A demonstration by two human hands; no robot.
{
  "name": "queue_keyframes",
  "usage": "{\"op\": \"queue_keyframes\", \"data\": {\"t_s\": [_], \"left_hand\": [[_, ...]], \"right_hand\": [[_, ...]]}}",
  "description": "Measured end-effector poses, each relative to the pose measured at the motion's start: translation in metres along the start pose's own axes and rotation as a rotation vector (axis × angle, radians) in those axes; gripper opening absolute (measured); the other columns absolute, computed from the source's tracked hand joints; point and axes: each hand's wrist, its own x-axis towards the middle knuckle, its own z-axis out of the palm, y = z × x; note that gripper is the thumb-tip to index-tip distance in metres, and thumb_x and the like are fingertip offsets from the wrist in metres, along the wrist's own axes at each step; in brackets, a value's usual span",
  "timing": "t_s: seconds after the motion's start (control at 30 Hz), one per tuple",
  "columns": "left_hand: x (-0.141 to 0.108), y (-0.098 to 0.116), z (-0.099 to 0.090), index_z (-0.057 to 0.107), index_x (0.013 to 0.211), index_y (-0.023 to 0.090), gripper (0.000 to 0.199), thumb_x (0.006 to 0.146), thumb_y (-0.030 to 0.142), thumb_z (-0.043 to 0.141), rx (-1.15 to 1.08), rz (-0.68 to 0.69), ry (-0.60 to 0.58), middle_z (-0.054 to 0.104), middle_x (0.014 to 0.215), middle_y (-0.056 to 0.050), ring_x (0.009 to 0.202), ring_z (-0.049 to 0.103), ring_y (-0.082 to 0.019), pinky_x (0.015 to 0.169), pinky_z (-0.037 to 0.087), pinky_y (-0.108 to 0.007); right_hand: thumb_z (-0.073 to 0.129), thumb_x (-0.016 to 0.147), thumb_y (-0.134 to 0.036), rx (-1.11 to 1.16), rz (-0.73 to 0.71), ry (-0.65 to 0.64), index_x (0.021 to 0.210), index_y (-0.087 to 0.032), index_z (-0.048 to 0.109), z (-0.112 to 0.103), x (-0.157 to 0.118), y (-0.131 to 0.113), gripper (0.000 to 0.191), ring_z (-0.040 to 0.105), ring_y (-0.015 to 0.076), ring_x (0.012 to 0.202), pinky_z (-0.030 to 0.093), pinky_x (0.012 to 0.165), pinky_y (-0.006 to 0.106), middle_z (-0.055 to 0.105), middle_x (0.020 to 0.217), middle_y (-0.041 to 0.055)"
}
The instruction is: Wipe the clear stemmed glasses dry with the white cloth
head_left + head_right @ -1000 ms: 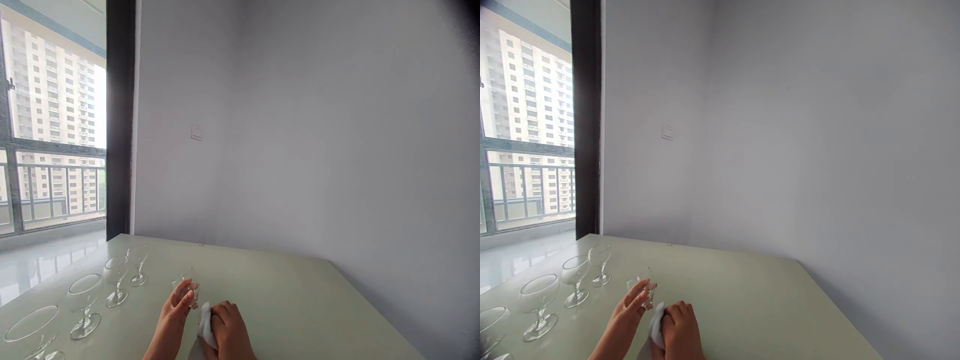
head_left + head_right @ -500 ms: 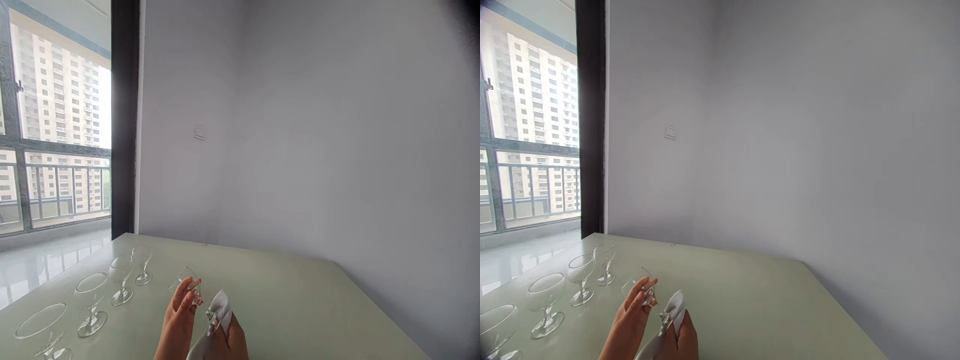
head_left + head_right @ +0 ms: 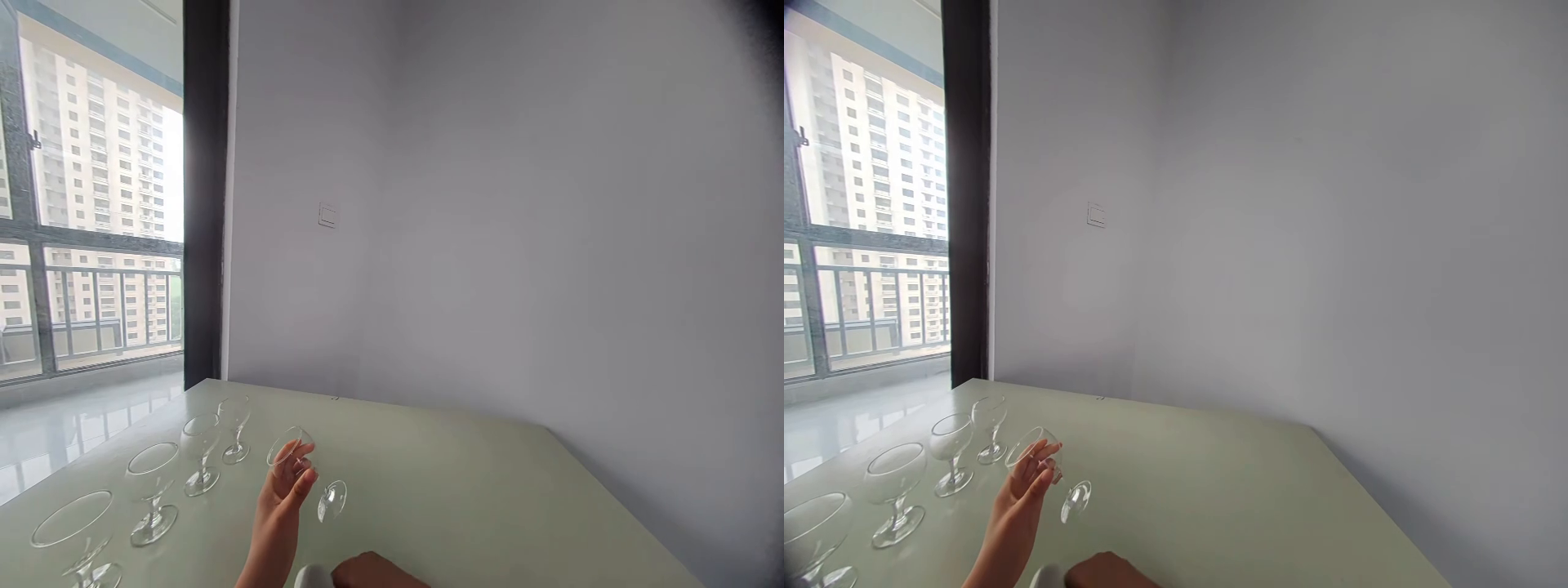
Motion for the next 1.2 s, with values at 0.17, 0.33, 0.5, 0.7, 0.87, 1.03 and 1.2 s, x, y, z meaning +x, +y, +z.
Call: {"op": "queue_keyframes", "data": {"t_s": [0.17,0.33,0.5,0.7,0.87,1.03,1.2], "left_hand": [[-0.016,0.009,0.014,0.053,0.111,0.028,0.056,0.062,0.047,0.072,0.103,0.030,0.025,0.062,0.108,-0.005,0.097,0.053,-0.024,0.078,0.044,-0.030],[-0.036,-0.001,0.028,0.062,0.104,0.026,0.057,0.055,0.050,0.074,0.138,0.128,-0.001,0.065,0.107,-0.007,0.106,0.053,-0.032,0.091,0.039,-0.039],[-0.043,-0.020,0.031,0.058,0.114,0.030,0.066,0.055,0.054,0.073,0.198,0.199,-0.100,0.064,0.111,-0.008,0.102,0.056,-0.033,0.089,0.040,-0.040],[-0.041,-0.031,0.032,0.043,0.126,0.033,0.060,0.071,0.050,0.061,0.390,0.172,-0.097,0.060,0.115,-0.007,0.086,0.057,-0.023,0.071,0.047,-0.036],[-0.035,-0.045,0.028,0.050,0.115,0.028,0.049,0.073,0.053,0.057,0.373,0.097,-0.053,0.062,0.095,-0.005,0.073,0.057,-0.019,0.063,0.048,-0.031],[-0.034,-0.068,0.024,0.044,0.120,0.027,0.052,0.075,0.053,0.049,0.453,0.073,-0.086,0.060,0.093,-0.004,0.067,0.056,-0.016,0.061,0.047,-0.030],[-0.030,-0.090,0.017,0.039,0.121,0.025,0.048,0.077,0.045,0.039,0.550,0.073,-0.148,0.057,0.090,-0.002,0.063,0.052,-0.013,0.061,0.046,-0.028]], "right_hand": [[0.068,0.061,-0.031,-0.168,0.026,0.319,0.082,-0.022,0.069,-0.038,-0.004,-0.019,0.023,0.057,0.0187,0.063,0.041,0.061,0.028,0.063,0.068,0.0008],[0.059,0.072,-0.025,-0.314,-0.146,0.437,0.100,-0.020,0.064,-0.022,0.002,-0.030,0.028,0.062,0.0212,0.069,0.044,0.066,0.030,0.068,0.073,0.0026],[0.053,0.074,-0.019,-0.521,-0.046,0.546,0.072,-0.020,0.064,-0.003,0.013,-0.021,0.012,0.064,0.0237,0.060,0.038,0.050,0.028,0.069,0.068,0.0049],[0.036,0.087,-0.025,-0.429,0.208,0.687,0.092,-0.020,0.061,-0.068,0.008,0.018,0.026,0.065,0.0226,0.083,0.043,0.071,0.030,0.071,0.090,0.0071],[0.031,0.089,-0.026,-0.418,0.481,0.773,0.097,-0.013,0.059,-0.128,-0.001,0.080,0.032,0.065,0.0294,0.083,0.041,0.066,0.035,0.070,0.089,0.0154],[0.032,0.091,-0.026,-0.381,0.640,0.793,0.100,-0.013,0.059,-0.155,-0.010,0.127,0.031,0.064,0.0250,0.087,0.042,0.066,0.031,0.068,0.095,0.0136],[0.039,0.093,-0.030,-0.367,0.704,0.782,0.101,-0.014,0.058,-0.162,-0.006,0.152,0.026,0.062,0.0170,0.082,0.046,0.074,0.033,0.066,0.093,0.0062]]}}
